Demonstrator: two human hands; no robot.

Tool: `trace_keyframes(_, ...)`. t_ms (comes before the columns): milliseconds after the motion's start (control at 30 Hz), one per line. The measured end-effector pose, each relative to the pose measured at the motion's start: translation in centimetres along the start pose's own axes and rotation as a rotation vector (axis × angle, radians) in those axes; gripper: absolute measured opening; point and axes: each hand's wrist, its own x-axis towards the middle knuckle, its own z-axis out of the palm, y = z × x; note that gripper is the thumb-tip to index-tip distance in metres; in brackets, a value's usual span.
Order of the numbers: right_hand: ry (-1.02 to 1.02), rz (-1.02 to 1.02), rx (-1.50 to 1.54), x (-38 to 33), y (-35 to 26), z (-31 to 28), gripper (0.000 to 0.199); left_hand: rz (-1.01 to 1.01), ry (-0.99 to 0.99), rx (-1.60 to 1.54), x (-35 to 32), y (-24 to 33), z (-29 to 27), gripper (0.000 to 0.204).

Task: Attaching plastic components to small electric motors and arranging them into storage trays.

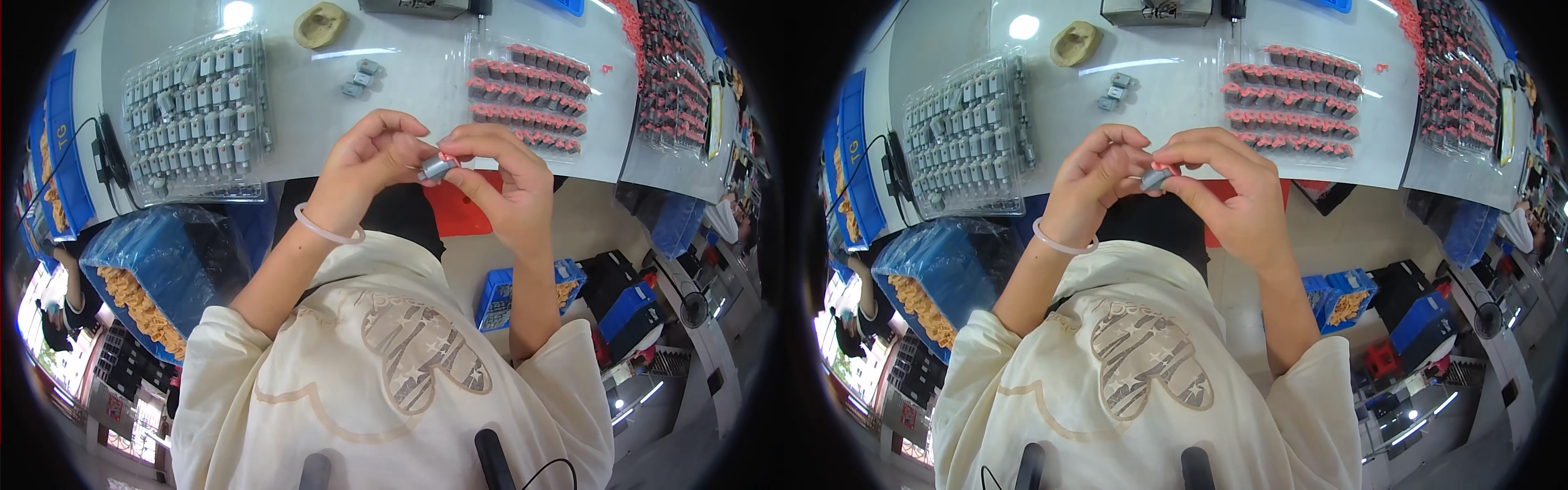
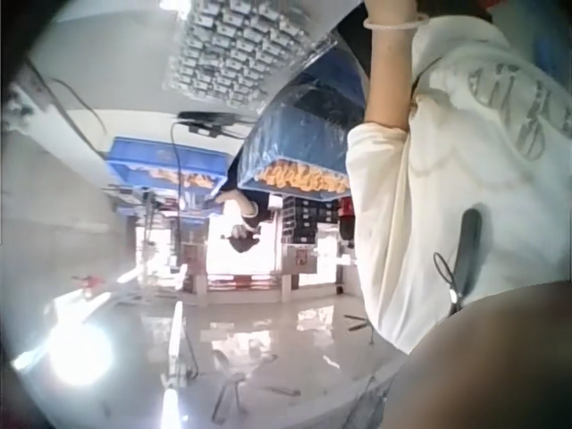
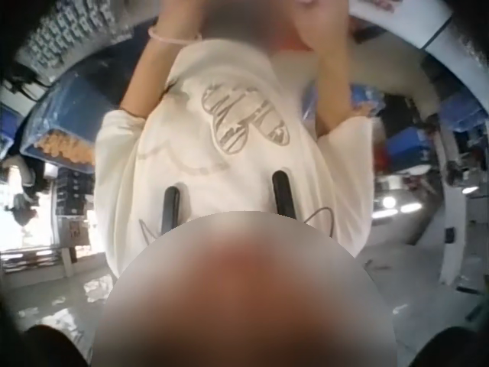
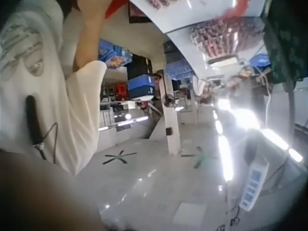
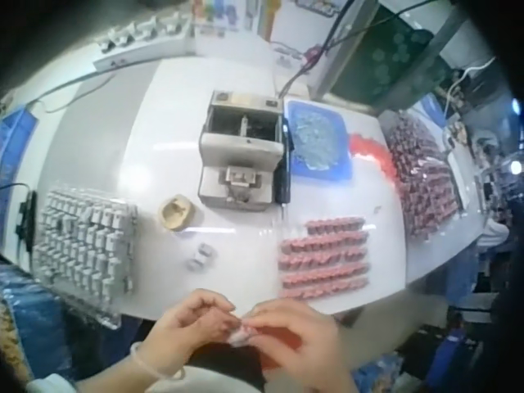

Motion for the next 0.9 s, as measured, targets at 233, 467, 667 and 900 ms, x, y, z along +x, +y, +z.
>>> trace_keyframes(233, 0.249, -0.007, -0.570, 5.9, 6.5, -7.8, 0.021, 0.562, 0.366, 1.393, 5.1, -4.0, -7.9, 0.031)
trace_keyframes(467, 0.030, -0.035, -0.970, 10.8, 10.6, -9.4, 0.020, 0.605, 0.433, 1.510, 6.4, -5.4, -9.8, 0.035)
trace_keyframes(667, 0.004, -0.225, -0.979, 10.7, 13.6, -10.2, 0.018, 0.576, 0.425, 1.542, 7.2, -5.1, -9.9, 0.036)
trace_keyframes(900, 0.396, -0.097, -0.664, 10.7, 14.1, -17.2, 0.027, 0.536, 0.435, 1.639, 6.1, -4.7, -10.1, 0.029)
